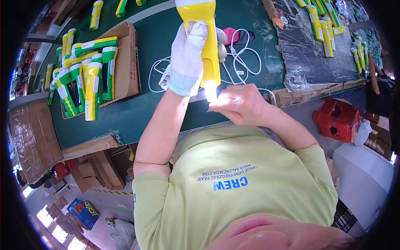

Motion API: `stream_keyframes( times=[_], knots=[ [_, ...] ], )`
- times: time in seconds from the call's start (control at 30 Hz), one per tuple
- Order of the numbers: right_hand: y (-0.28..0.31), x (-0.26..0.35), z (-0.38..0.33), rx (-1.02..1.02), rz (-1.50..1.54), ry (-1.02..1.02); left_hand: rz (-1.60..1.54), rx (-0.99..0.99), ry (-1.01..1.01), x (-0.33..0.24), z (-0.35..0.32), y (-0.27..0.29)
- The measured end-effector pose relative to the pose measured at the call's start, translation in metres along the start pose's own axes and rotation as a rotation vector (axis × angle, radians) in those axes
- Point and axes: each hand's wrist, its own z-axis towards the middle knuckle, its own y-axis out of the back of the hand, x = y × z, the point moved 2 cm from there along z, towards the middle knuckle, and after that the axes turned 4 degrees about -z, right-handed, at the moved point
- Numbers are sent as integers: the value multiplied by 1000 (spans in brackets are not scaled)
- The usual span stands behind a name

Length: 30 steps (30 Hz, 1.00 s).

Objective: Testing flashlights on an assembly line by plugging them into a power source and checking for illumination.

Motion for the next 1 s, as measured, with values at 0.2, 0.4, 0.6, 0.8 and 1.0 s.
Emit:
stream_keyframes(
  times=[0.2,0.4,0.6,0.8,1.0],
  knots=[
    [-2,-9,-1,-45,670,-153,48,-66,4,7,-3,3],
    [16,-39,13,-379,1368,-677,-218,138,170,18,-18,5],
    [54,-20,30,-366,695,-414,-485,-19,344,19,-32,2],
    [57,-14,44,-426,602,-356,-308,-135,366,10,-33,-5],
    [56,-10,43,-428,513,-339,-97,-104,210,7,-42,0]
  ],
)
